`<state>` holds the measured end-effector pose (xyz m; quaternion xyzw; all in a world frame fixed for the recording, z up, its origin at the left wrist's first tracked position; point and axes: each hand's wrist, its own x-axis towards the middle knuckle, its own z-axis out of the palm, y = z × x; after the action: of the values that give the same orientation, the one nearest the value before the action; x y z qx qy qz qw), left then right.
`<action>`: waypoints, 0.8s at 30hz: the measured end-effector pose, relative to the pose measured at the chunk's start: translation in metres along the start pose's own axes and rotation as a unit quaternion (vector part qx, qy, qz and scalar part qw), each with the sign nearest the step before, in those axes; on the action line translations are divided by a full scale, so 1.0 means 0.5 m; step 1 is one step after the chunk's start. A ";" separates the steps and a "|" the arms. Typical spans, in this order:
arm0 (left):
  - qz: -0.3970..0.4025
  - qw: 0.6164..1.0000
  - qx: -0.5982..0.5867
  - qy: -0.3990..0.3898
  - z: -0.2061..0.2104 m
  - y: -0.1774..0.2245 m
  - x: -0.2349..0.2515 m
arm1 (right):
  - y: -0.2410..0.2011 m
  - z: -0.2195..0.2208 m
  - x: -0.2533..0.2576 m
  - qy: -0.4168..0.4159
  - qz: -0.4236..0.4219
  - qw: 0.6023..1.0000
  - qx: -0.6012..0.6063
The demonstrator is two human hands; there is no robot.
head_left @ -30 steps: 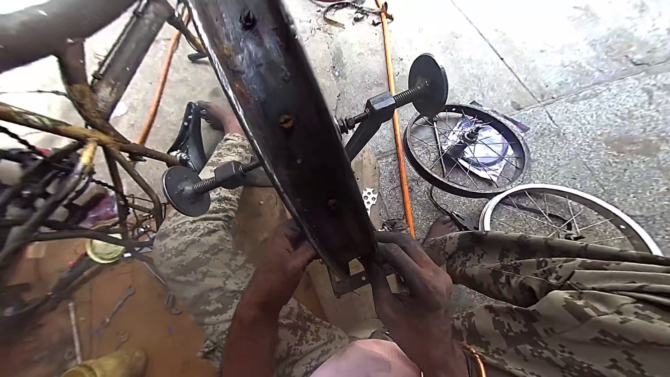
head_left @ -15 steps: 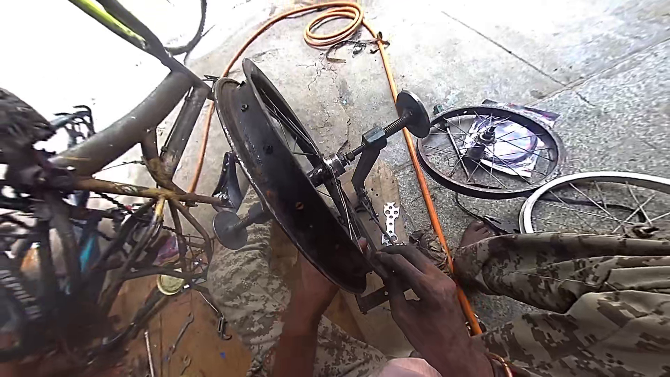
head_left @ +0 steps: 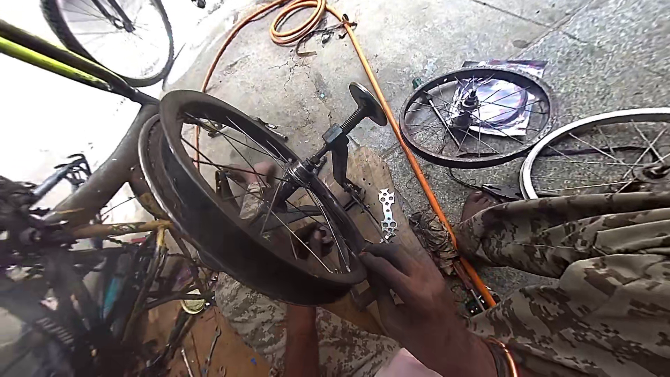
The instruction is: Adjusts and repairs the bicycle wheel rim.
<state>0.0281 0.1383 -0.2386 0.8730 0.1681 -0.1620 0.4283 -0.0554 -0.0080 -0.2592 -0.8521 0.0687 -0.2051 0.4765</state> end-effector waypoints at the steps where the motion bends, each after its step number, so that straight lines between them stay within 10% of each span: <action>1: -0.009 0.999 0.047 0.011 -0.003 0.004 0.006 | 0.000 -0.001 0.001 0.001 -0.003 1.000 0.004; 6: 0.158 0.980 -0.078 -0.093 -0.025 -0.005 0.022 | 0.009 0.002 0.003 -0.002 0.006 1.000 0.012; 20: 0.081 0.945 -0.148 -0.280 -0.037 0.025 0.051 | 0.025 0.033 -0.008 0.003 0.047 0.999 -0.008; 24: 0.134 0.963 -0.088 -0.216 -0.054 0.041 0.018 | 0.025 0.031 -0.006 0.007 0.037 0.999 -0.005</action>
<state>0.0488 0.1496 -0.2127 0.7910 -0.0330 -0.2723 0.5469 -0.0509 -0.0015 -0.2775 -0.8502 0.1040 -0.1928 0.4787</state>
